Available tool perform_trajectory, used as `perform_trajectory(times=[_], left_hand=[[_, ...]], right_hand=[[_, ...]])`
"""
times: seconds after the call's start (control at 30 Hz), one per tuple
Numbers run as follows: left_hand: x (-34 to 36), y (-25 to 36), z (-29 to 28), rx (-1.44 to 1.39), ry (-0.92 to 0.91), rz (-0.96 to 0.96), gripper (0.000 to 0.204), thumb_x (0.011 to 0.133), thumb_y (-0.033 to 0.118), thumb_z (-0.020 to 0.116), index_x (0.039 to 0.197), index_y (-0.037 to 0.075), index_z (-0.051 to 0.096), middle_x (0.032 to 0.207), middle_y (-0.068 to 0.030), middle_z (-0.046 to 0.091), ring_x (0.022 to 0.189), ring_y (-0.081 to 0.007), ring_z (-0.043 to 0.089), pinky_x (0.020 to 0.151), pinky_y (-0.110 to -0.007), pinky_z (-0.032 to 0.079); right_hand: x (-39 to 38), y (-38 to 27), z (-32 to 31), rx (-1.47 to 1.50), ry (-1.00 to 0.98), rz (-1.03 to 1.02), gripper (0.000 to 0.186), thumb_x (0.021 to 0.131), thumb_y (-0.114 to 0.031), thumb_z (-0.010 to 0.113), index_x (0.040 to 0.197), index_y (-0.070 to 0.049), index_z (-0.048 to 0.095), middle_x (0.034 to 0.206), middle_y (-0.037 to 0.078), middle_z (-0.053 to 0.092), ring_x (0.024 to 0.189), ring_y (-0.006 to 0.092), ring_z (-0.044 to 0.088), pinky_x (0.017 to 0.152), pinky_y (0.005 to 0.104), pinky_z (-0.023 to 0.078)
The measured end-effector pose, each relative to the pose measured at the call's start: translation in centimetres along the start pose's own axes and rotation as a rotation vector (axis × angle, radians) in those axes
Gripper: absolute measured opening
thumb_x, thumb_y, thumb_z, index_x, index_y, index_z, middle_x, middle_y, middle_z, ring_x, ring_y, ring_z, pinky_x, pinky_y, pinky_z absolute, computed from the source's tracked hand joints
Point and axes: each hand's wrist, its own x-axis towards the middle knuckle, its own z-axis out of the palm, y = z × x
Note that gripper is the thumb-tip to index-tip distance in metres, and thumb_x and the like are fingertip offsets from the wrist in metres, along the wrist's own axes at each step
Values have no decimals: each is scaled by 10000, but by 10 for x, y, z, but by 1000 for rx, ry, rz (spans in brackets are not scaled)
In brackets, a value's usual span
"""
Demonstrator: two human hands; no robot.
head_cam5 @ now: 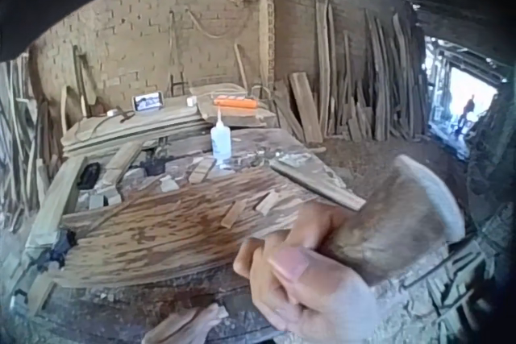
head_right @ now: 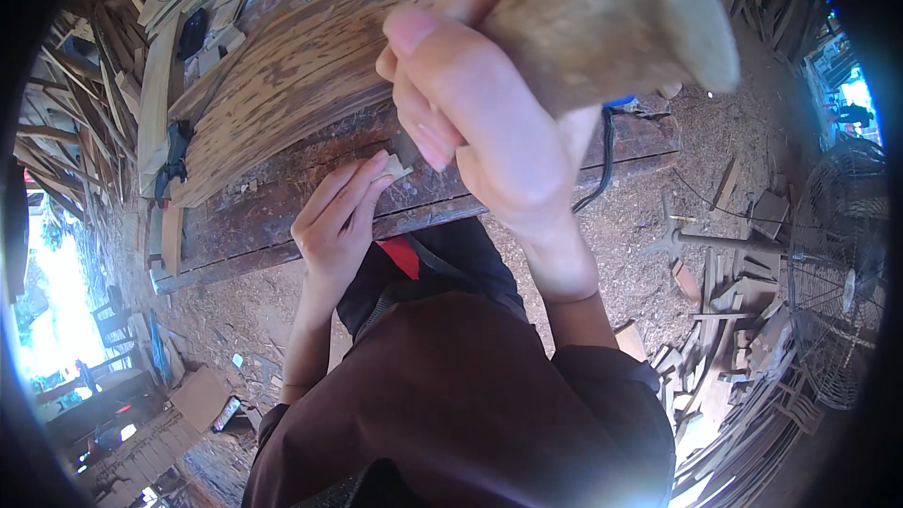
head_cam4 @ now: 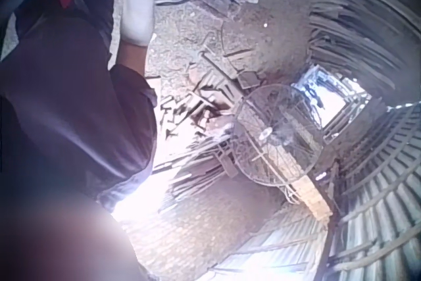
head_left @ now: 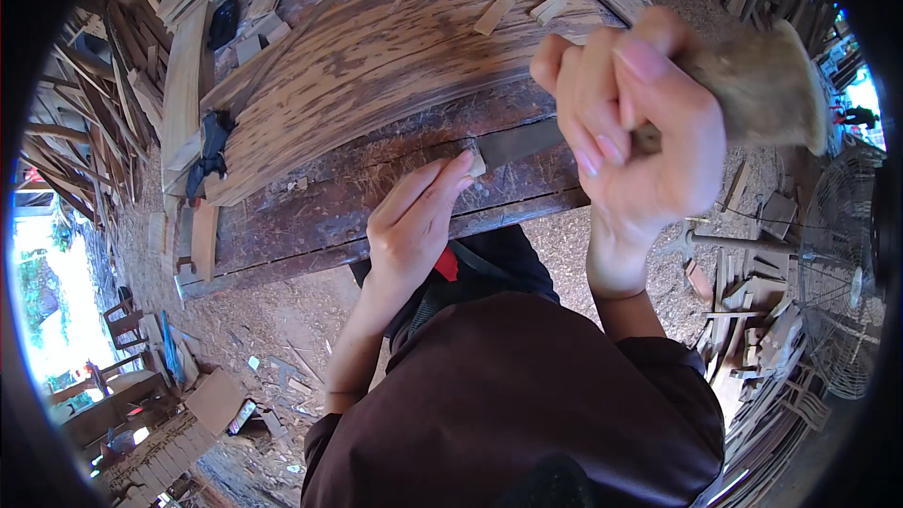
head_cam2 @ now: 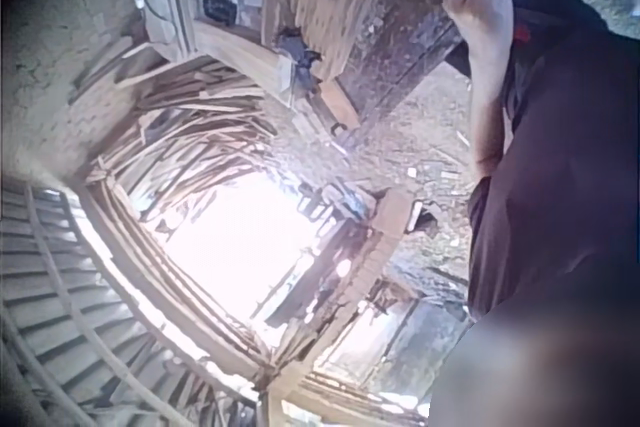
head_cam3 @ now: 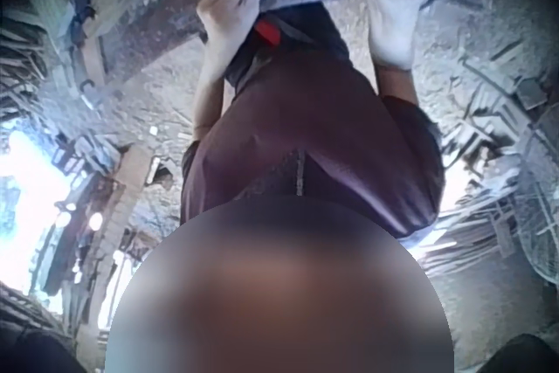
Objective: The person shapes and carves small wooden blocks on a workbench using a chisel and mallet.
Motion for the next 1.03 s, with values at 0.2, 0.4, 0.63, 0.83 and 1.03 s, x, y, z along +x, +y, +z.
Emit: perform_trajectory(times=[0.2, 0.4, 0.63, 0.83, 1.03], left_hand=[[-2, 0, -1, 11, -27, -5, 262, 775, -44, 732, 1033, -8, 707, 937, -118, 693, 791, -198, 677, 698, -281, 552], [-5, 2, -3, -9, -11, 19, 278, 777, -60, 720, 1049, -5, 702, 937, -121, 689, 794, -197, 675, 690, -283, 550], [-1, 2, -7, -40, -48, -13, 300, 771, -86, 709, 1058, 1, 705, 945, -129, 685, 799, -200, 674, 692, -286, 552], [5, 5, -16, -3, 8, 65, 335, 736, -89, 693, 1065, -24, 684, 935, -125, 667, 794, -230, 666, 700, -307, 544], [-5, -11, -7, -23, -7, 6, 330, 779, -85, 685, 1099, -5, 680, 957, -107, 671, 816, -218, 674, 715, -286, 558]], right_hand=[[-3, -1, 2, -25, 60, 85, 221, 886, -176, 410, 674, -160, 352, 481, -32, 341, 381, 81, 234, 703, 322, 316], [-7, -9, 15, -98, 66, 100, 201, 886, -142, 419, 692, -150, 369, 481, -30, 349, 382, 83, 242, 719, 326, 321], [-7, 4, 18, -149, 22, 116, 211, 909, -155, 442, 704, -124, 401, 478, -21, 362, 379, 92, 270, 739, 320, 365], [-10, 1, 19, -78, 102, 101, 211, 886, -157, 438, 683, -140, 383, 470, -29, 358, 379, 88, 266, 697, 317, 347], [-4, 6, 23, -84, 148, 139, 229, 883, -169, 445, 672, -130, 364, 464, -9, 356, 384, 89, 261, 659, 323, 310]])
